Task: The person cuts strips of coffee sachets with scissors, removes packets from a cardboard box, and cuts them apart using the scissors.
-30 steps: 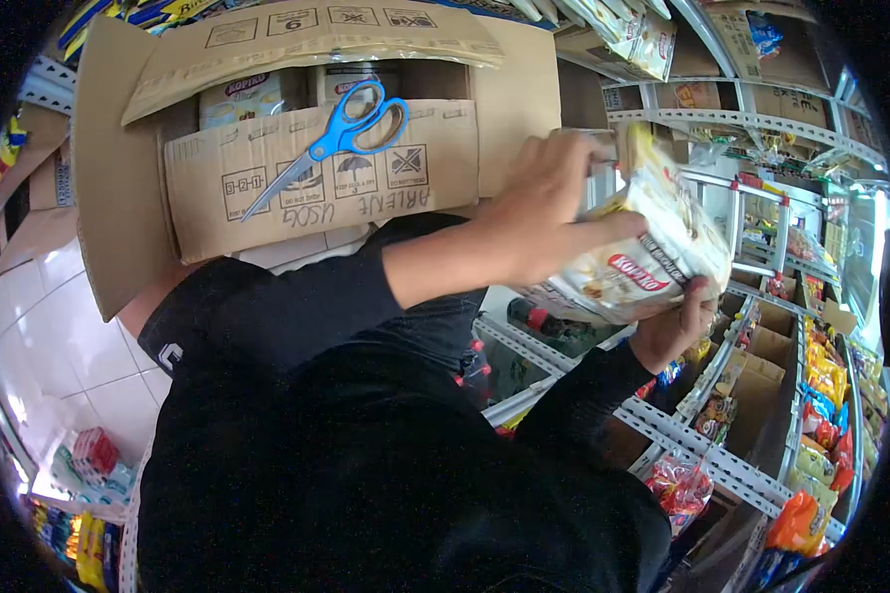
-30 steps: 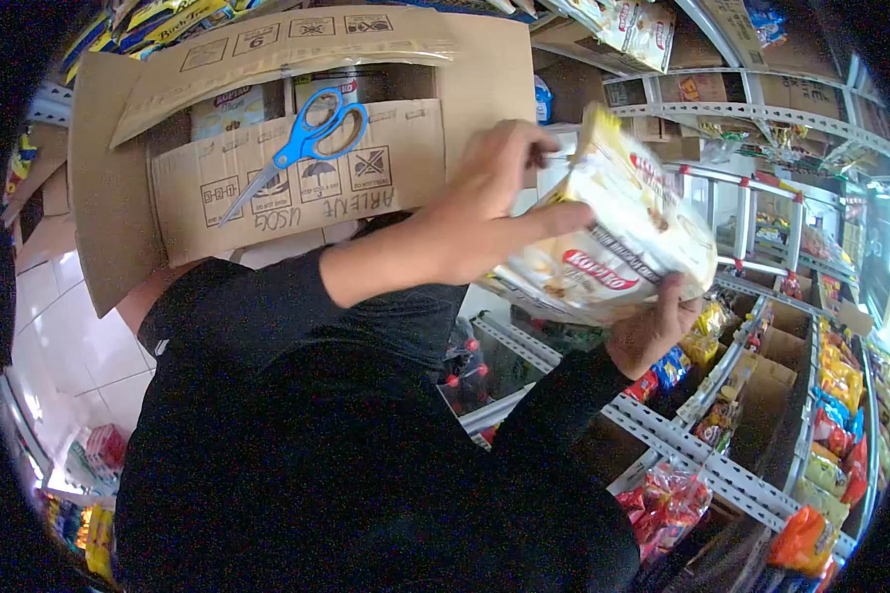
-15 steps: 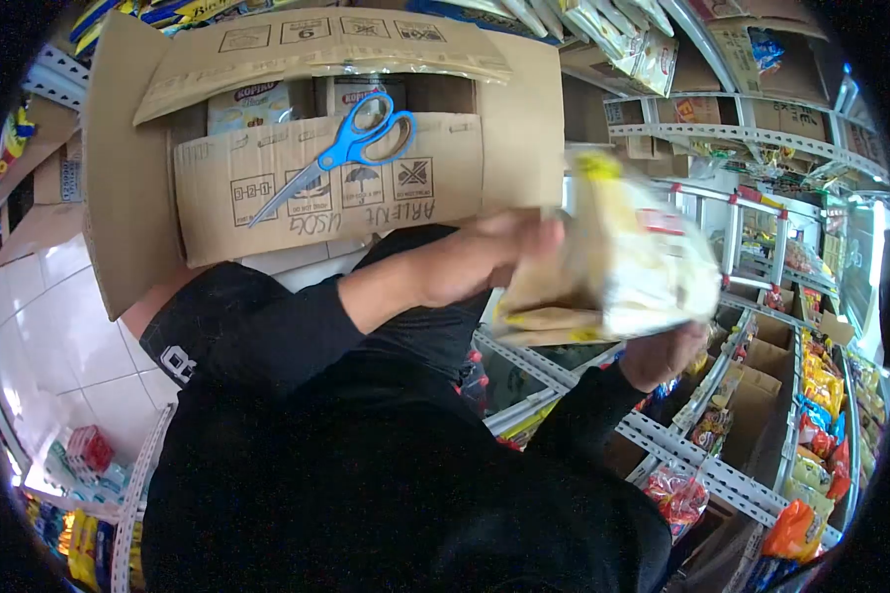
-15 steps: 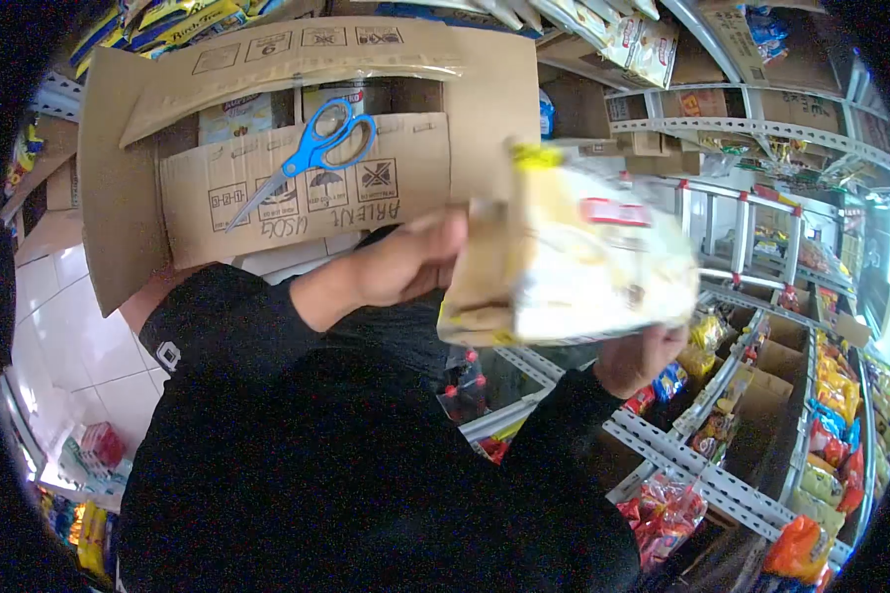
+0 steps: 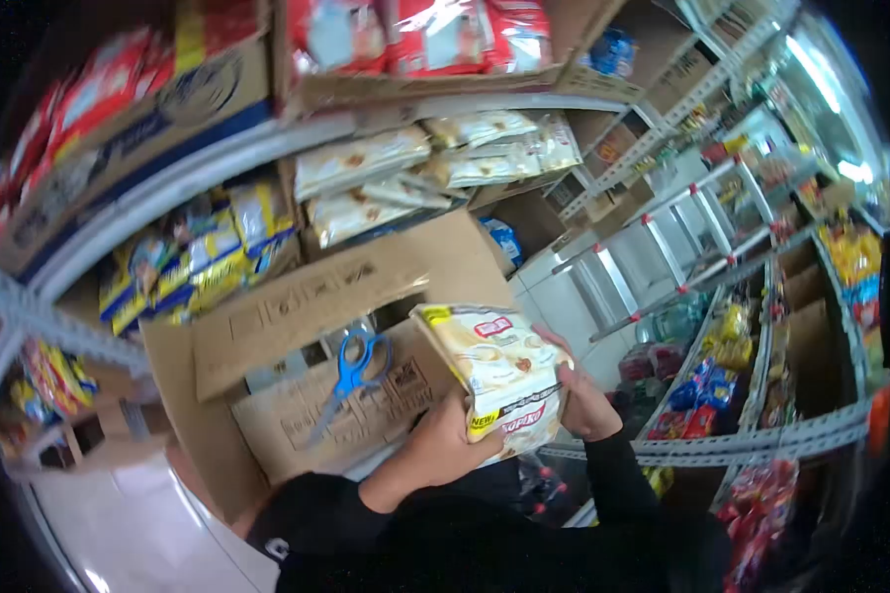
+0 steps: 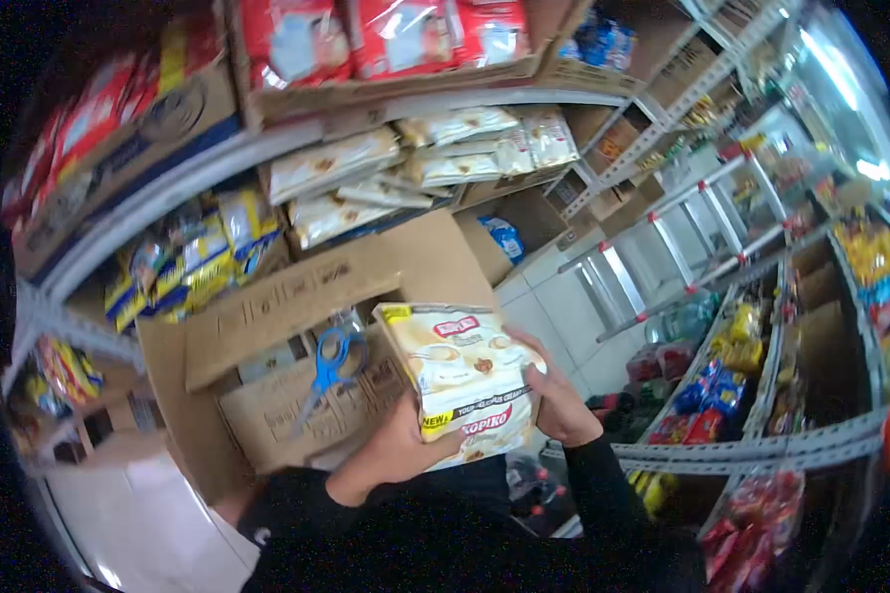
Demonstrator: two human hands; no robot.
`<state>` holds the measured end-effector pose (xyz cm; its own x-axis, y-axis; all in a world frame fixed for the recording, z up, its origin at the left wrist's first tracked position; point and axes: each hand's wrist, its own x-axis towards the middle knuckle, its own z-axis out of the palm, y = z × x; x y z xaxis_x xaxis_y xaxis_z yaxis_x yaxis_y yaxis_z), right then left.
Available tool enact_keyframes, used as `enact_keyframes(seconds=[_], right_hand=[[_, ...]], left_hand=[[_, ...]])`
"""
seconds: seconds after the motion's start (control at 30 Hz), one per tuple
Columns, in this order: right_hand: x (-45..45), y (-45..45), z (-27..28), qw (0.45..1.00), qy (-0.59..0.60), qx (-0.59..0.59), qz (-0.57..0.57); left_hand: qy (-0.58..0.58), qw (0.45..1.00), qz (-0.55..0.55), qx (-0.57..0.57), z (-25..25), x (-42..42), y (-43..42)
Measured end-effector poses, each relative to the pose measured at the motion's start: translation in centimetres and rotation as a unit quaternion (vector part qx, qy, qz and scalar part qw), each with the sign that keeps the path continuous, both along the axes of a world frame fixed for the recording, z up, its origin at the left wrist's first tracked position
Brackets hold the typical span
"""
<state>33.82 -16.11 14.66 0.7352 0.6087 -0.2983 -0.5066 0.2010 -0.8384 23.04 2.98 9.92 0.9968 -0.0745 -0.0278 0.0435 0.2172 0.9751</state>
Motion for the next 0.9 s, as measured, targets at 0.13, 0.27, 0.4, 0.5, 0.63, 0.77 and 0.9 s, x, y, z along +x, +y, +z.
enact_keyframes(seconds=[0.13,0.27,0.4,0.5,0.63,0.77,0.9], right_hand=[[0.9,0.6,0.0,0.999,0.012,-0.021,-0.034],[3.2,0.1,-0.4,0.991,-0.09,-0.023,-0.1],[10.0,-2.7,-1.2,0.946,-0.212,-0.017,-0.244],[17.6,-4.7,-1.9,0.906,-0.25,0.074,-0.332],[31.2,-5.6,-5.2,0.838,-0.319,0.121,-0.426],[43.9,-1.0,-8.5,0.851,-0.231,0.13,-0.454],[47.0,5.5,-11.7,0.869,-0.153,0.023,-0.47]], left_hand=[[-0.087,0.989,0.097,0.066,0.2,1.2,0.2],[-0.06,0.981,0.18,0.042,0.0,1.7,0.8],[-0.15,0.932,0.315,0.094,-1.1,0.9,3.4],[-0.196,0.881,0.356,0.244,-1.2,-0.5,5.6],[-0.157,0.839,0.34,0.395,0.6,-2.2,6.9],[-0.11,0.807,0.338,0.471,-0.9,-3.3,7.6],[-0.071,0.795,0.358,0.484,-1.7,-4.6,7.7]])
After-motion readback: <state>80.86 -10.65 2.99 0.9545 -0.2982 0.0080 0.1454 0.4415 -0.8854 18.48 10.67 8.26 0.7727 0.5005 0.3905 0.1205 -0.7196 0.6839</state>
